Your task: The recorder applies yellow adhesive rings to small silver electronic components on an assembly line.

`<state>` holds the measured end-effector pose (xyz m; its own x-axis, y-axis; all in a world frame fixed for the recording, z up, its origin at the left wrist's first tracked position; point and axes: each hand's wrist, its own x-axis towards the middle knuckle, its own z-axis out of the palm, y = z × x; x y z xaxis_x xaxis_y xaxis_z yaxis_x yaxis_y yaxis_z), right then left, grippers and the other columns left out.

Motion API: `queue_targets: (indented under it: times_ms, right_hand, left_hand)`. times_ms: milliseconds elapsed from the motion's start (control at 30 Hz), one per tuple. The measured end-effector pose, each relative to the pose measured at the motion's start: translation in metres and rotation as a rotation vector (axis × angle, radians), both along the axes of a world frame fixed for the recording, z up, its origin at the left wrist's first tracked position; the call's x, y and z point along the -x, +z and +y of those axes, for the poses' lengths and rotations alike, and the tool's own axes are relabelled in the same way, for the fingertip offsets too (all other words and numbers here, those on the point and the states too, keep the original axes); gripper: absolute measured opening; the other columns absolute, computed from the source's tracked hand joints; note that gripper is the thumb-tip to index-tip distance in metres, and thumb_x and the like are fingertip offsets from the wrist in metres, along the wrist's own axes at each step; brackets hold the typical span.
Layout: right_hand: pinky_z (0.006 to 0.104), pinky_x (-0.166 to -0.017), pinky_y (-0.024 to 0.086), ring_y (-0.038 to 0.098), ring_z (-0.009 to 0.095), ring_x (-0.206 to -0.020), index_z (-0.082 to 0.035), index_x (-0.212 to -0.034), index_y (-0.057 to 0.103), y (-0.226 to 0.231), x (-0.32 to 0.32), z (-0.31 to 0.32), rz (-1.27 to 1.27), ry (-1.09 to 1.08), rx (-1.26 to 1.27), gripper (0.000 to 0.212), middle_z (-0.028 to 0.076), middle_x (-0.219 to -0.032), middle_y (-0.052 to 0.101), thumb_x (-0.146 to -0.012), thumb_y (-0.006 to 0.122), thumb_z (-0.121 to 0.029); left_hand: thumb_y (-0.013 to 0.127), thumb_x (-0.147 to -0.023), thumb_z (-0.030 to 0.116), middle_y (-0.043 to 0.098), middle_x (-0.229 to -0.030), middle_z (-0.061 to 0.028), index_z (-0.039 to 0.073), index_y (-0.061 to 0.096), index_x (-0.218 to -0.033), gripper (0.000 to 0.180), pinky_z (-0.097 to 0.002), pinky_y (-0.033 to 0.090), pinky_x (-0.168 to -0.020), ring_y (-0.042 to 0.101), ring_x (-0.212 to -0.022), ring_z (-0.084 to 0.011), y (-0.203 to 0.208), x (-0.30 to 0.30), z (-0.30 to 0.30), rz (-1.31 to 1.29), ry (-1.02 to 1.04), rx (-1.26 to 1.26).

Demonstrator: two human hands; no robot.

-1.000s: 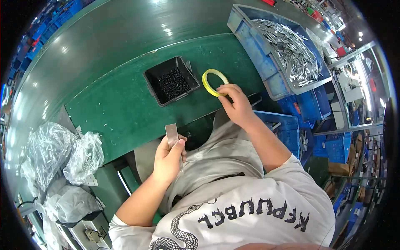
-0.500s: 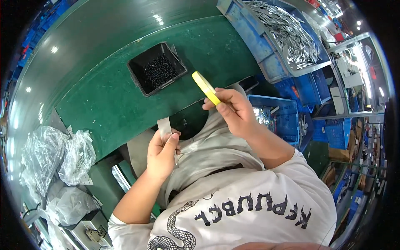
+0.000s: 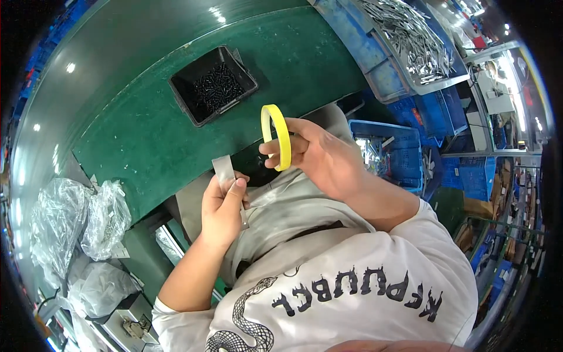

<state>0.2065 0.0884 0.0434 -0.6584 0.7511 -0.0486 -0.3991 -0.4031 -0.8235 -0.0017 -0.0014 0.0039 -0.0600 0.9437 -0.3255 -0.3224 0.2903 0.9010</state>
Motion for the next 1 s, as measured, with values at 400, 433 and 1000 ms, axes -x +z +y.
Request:
queue_targets:
  times_ms: [400,433,1000]
  right_hand:
    - [0.0443,-0.112,0.034,0.047,0.034,-0.132,-0.002,-0.153,0.018,0.017,0.008,-0.005,-0.001,0.145,0.130,0.092,0.024,-0.151,0.037,-0.092,0.051,-0.061]
    - [0.0443,-0.112,0.034,0.047,0.034,-0.132,-0.002,-0.153,0.018,0.016,0.009,-0.005,0.001,0.147,0.135,0.092,0.024,-0.151,0.037,-0.092,0.051,-0.061]
    - [0.0471,-0.117,0.023,0.036,0.034,-0.140,0.001,-0.154,0.007,0.007,0.021,-0.018,-0.126,0.285,0.175,0.093,0.025,-0.152,0.034,-0.096,0.047,-0.059]
  left_hand:
    - [0.059,-0.098,0.012,0.058,-0.081,-0.0006,0.004,0.057,-0.106,0.011,-0.0237,0.045,-0.061,0.053,-0.069,-0.0062,-0.002,-0.001,-0.004,0.023,-0.009,-0.032]
    - [0.059,-0.098,0.012,0.058,-0.081,-0.0006,0.004,0.057,-0.106,0.011,-0.0237,0.045,-0.061,0.053,-0.069,-0.0062,0.000,-0.001,-0.006,0.024,-0.008,-0.027]
    - [0.073,-0.072,-0.007,0.063,-0.073,-0.0093,0.004,0.067,-0.102,0.032,-0.0328,0.046,-0.054,0.059,-0.060,-0.0248,0.017,0.002,0.002,0.818,-0.077,-0.692]
